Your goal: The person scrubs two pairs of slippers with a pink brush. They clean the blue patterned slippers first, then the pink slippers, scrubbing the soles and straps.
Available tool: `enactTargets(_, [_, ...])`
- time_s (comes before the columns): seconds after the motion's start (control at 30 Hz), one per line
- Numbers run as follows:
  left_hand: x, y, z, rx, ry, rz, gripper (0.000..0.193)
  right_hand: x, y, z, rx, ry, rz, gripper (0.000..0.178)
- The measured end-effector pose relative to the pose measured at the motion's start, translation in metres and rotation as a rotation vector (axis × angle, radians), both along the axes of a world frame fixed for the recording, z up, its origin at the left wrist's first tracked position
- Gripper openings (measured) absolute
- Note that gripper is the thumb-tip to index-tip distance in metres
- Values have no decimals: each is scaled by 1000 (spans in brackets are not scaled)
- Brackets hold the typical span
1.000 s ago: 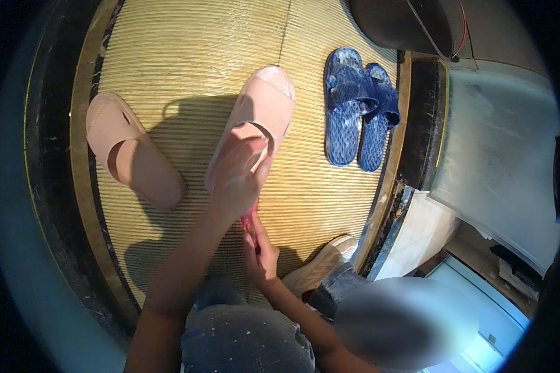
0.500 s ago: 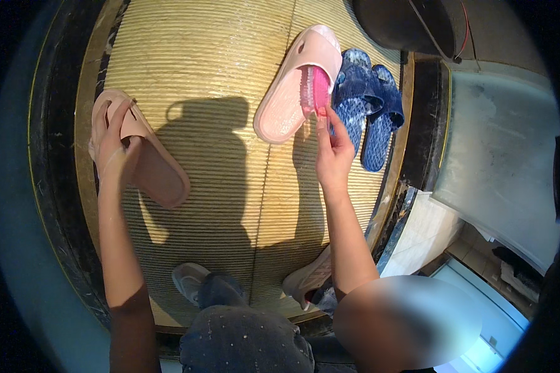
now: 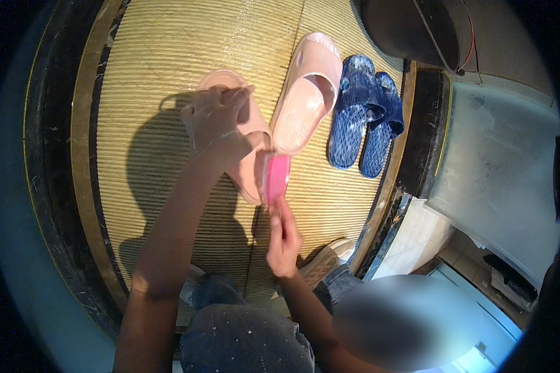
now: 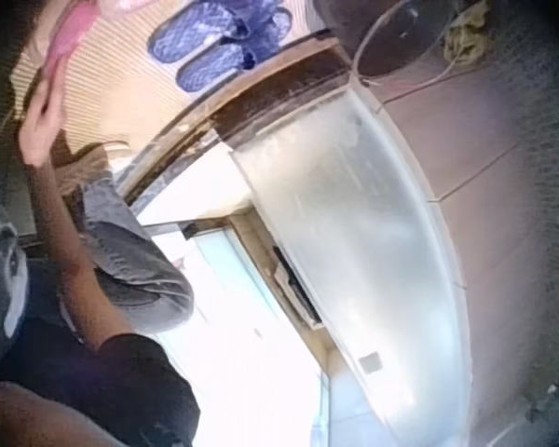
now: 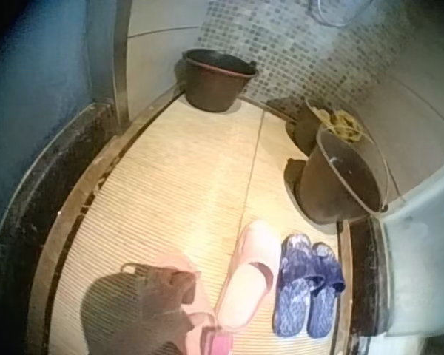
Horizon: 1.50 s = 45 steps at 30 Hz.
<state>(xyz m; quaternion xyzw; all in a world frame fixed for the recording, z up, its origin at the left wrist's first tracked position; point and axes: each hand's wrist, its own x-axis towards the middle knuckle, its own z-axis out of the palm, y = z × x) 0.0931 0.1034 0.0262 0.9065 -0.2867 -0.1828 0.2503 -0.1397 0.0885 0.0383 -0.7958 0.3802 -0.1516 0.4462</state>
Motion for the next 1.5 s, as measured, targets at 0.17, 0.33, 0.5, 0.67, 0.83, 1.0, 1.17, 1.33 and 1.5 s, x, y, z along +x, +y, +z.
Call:
enactTargets(0.17, [6,17,-38,-491,125,-31,57,-29,14,-9,-3,132,40,38])
enactTargets(0.33, [4,18,-56,-643,-8,22,37,16,-17,-13,-291,320,190,39])
enactTargets(0.5, [12,16,-63,-738,-62,-32,38,58,-31,-9,-345,273,228,34])
enactTargets(0.67, [-3,15,-64,-666,-192,-25,51,121,-52,-26,-453,266,283,20])
enactTargets(0.83, [-14,15,-70,-668,-223,49,63,82,-43,-20,-429,329,227,36])
enactTargets(1.0, [-15,13,-64,-742,-140,80,70,-17,-17,-13,-360,377,233,45])
enactTargets(1.17, [-10,15,-65,-757,-156,41,72,62,-30,-22,-419,330,239,41])
enactTargets(1.33, [-14,12,-70,-771,-99,91,71,118,-55,-24,-476,317,318,35])
enactTargets(1.5, [-13,16,-65,-629,-170,62,71,35,-28,-18,-330,341,224,38])
